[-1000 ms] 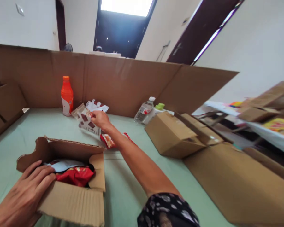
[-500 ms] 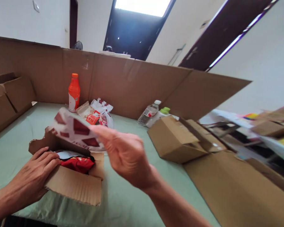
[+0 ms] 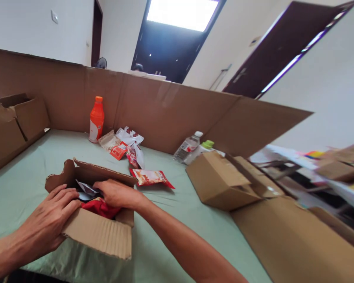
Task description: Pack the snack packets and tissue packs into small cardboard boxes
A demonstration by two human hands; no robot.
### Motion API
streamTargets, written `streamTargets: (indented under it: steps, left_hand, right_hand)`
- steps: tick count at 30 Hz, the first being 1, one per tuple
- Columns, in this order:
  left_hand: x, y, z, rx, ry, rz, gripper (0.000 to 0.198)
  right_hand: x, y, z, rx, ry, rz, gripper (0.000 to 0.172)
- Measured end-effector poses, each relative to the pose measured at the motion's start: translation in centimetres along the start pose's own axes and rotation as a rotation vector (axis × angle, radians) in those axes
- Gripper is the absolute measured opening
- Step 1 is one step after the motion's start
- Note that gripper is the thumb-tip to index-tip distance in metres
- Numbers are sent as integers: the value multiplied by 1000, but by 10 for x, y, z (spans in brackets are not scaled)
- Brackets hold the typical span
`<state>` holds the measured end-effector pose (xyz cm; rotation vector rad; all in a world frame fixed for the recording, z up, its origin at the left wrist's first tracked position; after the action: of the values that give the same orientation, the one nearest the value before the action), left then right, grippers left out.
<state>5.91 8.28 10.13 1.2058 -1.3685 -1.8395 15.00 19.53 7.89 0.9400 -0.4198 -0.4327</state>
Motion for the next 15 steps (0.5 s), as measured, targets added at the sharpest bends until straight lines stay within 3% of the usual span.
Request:
streamTargets:
  steps: [5,8,10,12,15]
  left_hand:
    - [23,36,3,-34,10,-294,49]
    - [41,48,19,28,129,-366,54]
    - [50,47,33,87,247,-369,63]
    - [55,36,47,165,359,-330,69]
    - [56,13,58,259,456,-251,75]
  right_hand:
    - [51,41,7,-136,195,-444,31]
    - [90,64,6,-168,268,-764,22]
    - [104,72,3,-150,267,-916,19]
    - [103,74,-4,-134,215,-958,19]
    - [82,72,-23,-145,96,-886,27]
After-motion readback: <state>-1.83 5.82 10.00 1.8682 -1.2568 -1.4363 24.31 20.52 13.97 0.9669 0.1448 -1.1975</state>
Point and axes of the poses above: each hand's wrist, its own x-axis away from the middle knuckle, its own y-axis out of the back of the hand, z = x × y, the point moved 8 cm from there along -x, towards the middle knuckle, and after that the axes turned 11 degrees about -x, right-handed, at the moved point
